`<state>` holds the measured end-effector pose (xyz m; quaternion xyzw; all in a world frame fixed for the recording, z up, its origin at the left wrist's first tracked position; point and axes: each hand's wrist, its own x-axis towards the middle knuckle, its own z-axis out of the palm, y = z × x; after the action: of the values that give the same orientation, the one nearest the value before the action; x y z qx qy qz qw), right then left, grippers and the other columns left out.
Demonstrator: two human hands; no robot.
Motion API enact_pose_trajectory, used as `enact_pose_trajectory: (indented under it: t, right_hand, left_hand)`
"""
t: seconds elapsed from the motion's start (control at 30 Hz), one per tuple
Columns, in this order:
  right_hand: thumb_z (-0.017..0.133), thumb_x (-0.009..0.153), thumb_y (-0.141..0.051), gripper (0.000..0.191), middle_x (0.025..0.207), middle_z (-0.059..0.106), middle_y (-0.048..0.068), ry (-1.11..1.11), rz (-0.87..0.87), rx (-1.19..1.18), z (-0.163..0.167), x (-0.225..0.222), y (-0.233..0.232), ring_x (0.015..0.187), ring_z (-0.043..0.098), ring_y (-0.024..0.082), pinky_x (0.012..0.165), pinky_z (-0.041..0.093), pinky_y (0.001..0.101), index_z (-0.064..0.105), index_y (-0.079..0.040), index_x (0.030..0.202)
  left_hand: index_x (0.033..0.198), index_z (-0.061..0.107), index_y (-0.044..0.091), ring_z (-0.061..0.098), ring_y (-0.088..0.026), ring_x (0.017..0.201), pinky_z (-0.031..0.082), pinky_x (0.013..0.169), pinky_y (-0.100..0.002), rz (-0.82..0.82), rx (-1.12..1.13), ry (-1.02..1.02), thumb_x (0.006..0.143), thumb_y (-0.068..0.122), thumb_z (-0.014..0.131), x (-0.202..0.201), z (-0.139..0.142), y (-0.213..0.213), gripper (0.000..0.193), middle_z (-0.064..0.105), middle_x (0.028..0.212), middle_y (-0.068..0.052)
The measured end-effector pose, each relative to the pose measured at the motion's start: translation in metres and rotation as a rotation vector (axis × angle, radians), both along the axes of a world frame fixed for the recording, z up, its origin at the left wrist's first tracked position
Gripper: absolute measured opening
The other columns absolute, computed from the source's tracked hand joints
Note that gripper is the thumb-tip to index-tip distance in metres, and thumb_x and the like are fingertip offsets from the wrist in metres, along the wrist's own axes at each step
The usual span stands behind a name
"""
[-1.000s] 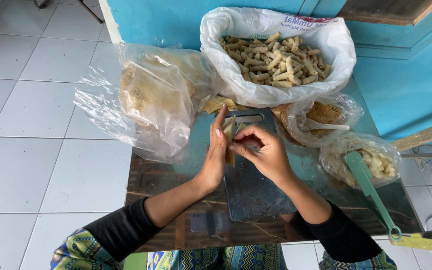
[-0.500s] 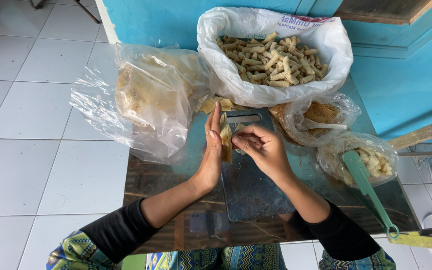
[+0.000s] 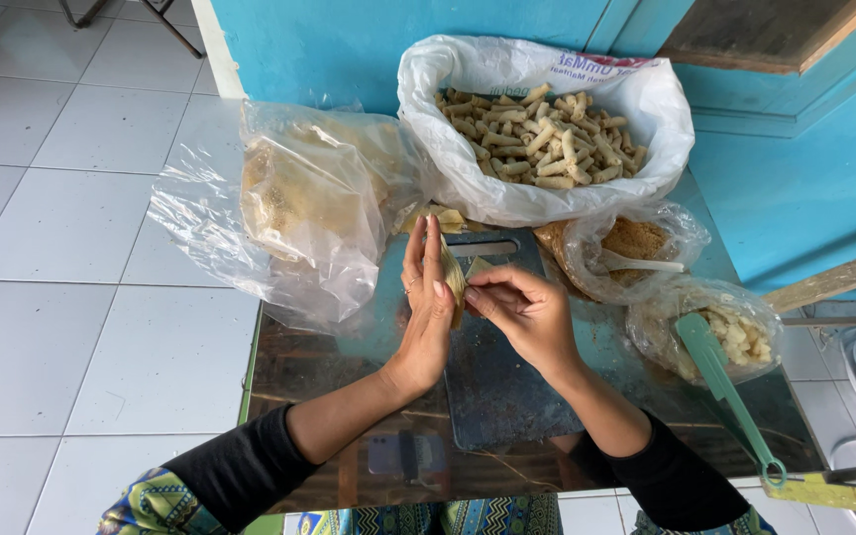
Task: The person spoons brown filling from a plastic bag onto thin dough wrappers on a cutting board, folds each wrapper over the filling into a triangle, and arranges the folded pieces in rows on the board. They use a green plastic spatula to lift and reposition the folded pieces and continue folding more wrappers.
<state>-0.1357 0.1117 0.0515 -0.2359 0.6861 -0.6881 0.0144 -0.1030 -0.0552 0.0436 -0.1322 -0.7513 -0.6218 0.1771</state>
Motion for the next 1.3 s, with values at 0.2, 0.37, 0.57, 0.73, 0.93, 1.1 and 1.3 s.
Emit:
enact_pose_trajectory:
  t: [0.2,0.37,0.57,0.73,0.93,1.1,1.3]
  right_hand:
    - [0.071,0.095,-0.004,0.015,0.099,0.074,0.010,-0.090,-0.013,-0.041,-0.003,-0.007,0.005,0.088,0.073,0.014,0.080,0.064,0.0307,0.068,0.004,0.107]
    - [0.065,0.096,-0.009,0.011,0.097,0.071,0.012,-0.370,-0.006,-0.297,-0.006,-0.016,0.003,0.089,0.075,0.022,0.084,0.065,0.0409,0.062,0.000,0.101]
    - [0.058,0.097,-0.020,0.020,0.101,0.073,0.012,-0.625,-0.071,-0.408,-0.003,-0.021,-0.001,0.093,0.071,0.021,0.087,0.059,0.0375,0.064,-0.003,0.107]
    - [0.062,0.100,-0.025,0.025,0.107,0.067,0.009,-0.622,-0.103,-0.351,-0.004,-0.019,-0.003,0.096,0.067,0.018,0.085,0.059,0.0341,0.059,-0.005,0.115]
    - [0.074,0.083,0.002,0.042,0.107,0.062,0.009,-0.426,-0.085,-0.149,-0.008,-0.021,-0.004,0.100,0.064,0.017,0.084,0.060,0.0335,0.054,-0.008,0.118]
    - [0.071,0.086,0.006,0.038,0.105,0.061,0.011,-0.358,-0.181,-0.111,0.004,-0.057,0.029,0.093,0.062,0.019,0.080,0.056,0.0312,0.059,-0.004,0.121]
    - [0.065,0.092,0.005,0.033,0.108,0.064,0.008,-0.043,-0.292,0.194,0.023,-0.064,0.051,0.092,0.065,0.012,0.076,0.059,0.0291,0.054,-0.004,0.122]
  left_hand:
    - [0.166,-0.006,0.015,0.015,-0.036,0.157,0.020,0.125,-0.049,-0.209,0.247,0.028,0.103,0.052,0.056,-0.006,-0.004,-0.001,0.096,0.002,0.171,-0.019]
    - [0.167,0.004,0.017,0.032,-0.028,0.152,0.029,0.122,-0.038,-0.271,0.714,-0.125,0.103,0.029,0.054,-0.014,-0.010,0.001,0.082,0.026,0.168,-0.017]
    - [0.168,0.017,0.017,0.050,-0.025,0.133,0.039,0.113,-0.037,-0.299,1.070,-0.332,0.100,0.026,0.050,-0.022,-0.015,-0.002,0.076,0.048,0.150,-0.017]
    - [0.167,0.013,0.021,0.049,-0.024,0.136,0.037,0.116,-0.036,-0.284,0.927,-0.351,0.102,0.030,0.047,-0.019,-0.020,0.000,0.074,0.046,0.152,-0.016]
    - [0.166,0.016,0.016,0.053,-0.027,0.135,0.041,0.116,-0.037,-0.294,0.824,-0.296,0.105,0.030,0.043,-0.020,-0.015,-0.004,0.068,0.051,0.149,-0.019]
    - [0.162,0.023,0.016,0.059,-0.032,0.115,0.049,0.099,-0.041,-0.254,0.962,-0.425,0.099,0.023,0.040,-0.023,-0.005,-0.011,0.066,0.058,0.138,-0.022]
    - [0.160,0.022,0.014,0.062,-0.026,0.122,0.052,0.103,-0.039,-0.272,0.920,-0.338,0.101,0.021,0.037,-0.018,0.001,-0.016,0.062,0.059,0.143,-0.019]
